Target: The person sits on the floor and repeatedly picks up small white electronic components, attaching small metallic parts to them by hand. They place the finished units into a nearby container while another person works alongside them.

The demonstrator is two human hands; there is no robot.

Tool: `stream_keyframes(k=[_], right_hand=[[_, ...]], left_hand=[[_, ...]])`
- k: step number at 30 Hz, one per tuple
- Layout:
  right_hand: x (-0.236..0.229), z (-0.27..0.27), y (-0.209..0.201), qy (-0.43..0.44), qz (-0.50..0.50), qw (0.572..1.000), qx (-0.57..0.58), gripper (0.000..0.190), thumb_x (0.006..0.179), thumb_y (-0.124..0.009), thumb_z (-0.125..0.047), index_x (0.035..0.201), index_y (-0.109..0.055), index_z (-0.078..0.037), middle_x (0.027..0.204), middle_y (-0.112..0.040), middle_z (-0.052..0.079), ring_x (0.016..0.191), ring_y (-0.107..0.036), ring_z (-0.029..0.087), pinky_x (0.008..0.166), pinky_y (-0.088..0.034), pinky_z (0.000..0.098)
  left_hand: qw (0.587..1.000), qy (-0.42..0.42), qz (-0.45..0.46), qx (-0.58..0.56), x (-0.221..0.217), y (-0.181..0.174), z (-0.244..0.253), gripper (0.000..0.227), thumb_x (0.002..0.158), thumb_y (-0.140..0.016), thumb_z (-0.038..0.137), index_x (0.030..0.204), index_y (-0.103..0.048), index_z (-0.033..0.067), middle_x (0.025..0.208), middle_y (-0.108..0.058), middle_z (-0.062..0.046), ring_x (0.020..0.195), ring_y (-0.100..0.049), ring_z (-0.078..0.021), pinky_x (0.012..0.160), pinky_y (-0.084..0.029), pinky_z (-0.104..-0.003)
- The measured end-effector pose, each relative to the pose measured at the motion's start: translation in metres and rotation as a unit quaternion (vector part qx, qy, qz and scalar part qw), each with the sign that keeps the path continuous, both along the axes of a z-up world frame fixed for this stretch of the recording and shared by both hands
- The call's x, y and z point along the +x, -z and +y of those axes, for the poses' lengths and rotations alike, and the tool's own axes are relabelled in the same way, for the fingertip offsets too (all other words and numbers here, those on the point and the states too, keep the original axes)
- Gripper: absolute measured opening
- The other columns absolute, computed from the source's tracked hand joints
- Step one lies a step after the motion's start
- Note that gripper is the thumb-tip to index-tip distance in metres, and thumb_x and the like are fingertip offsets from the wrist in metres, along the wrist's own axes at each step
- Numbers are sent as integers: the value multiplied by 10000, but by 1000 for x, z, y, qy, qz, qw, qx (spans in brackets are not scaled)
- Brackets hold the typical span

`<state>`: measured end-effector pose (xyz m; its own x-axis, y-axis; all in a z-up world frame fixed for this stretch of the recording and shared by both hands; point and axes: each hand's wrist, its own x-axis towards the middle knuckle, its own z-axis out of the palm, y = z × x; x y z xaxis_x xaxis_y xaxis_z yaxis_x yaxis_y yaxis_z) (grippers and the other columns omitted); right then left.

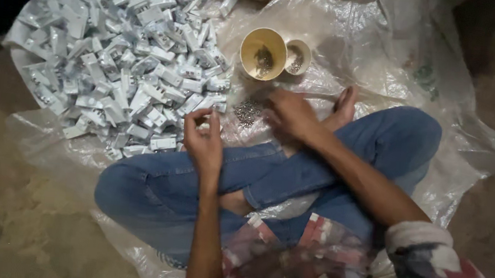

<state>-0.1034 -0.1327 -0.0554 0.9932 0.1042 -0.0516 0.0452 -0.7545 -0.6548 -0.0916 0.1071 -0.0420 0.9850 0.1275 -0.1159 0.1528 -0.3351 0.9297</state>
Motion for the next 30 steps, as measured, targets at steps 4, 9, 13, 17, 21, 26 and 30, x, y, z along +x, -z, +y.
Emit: stream_keyframes(k=[4,9,13,17,21,26,30], right_hand=[[-3,24,26,-34,-28,999,-30,404,797,-770,-184,1153,-682,-15,1059,-669,223,969,-634,415,811,-522,484],[4,17,52,-20,-32,999,37,352,793,-795,-197,1083,-698,-24,1066,-685,207,997,-649,401,848,-533,468],[-7,10,67,3,-13,999,43,319,822,-792,-175,1078,-697,-10,1070,-680,221,1004,-649,407,854,-527,470],[8,13,56,0,9,999,46,292,797,-787,-163,1031,-702,-11,1040,-686,219,974,-655,404,833,-520,477],[1,8,41,-3,-19,998,54,285,778,-802,-196,896,-658,19,947,-658,240,893,-629,414,766,-501,488],[-8,7,21,46,59,992,105,266,869,-725,-259,891,-676,2,786,-664,225,675,-657,358,645,-500,468],[-9,14,7,62,-45,993,93,235,817,-761,-138,1020,-695,-40,872,-699,176,731,-670,332,662,-527,412]], left_hand=[[995,-21,11,-94,13,45,-6,159,979,-706,177,1066,-662,52,1003,-670,-28,900,-629,-122,752,-538,-297],[996,-9,-13,-90,14,75,-15,148,977,-729,159,1025,-686,26,941,-691,-61,874,-624,-150,798,-534,-312],[998,28,-14,-58,-1,70,-24,160,940,-716,178,994,-690,29,886,-718,-51,832,-679,-147,774,-551,-308],[996,65,-30,-52,7,43,-27,167,953,-698,178,994,-684,17,894,-718,-98,831,-685,-188,775,-556,-327],[992,116,-23,42,2,32,-35,214,962,-703,232,976,-692,19,937,-717,-146,806,-698,-271,745,-549,-370],[976,189,-4,106,0,21,-48,258,982,-682,274,1061,-694,28,1054,-705,-199,948,-679,-385,825,-535,-459],[974,214,-70,34,-7,14,-50,227,959,-696,229,1069,-679,31,1023,-713,-185,922,-700,-361,772,-562,-421]])
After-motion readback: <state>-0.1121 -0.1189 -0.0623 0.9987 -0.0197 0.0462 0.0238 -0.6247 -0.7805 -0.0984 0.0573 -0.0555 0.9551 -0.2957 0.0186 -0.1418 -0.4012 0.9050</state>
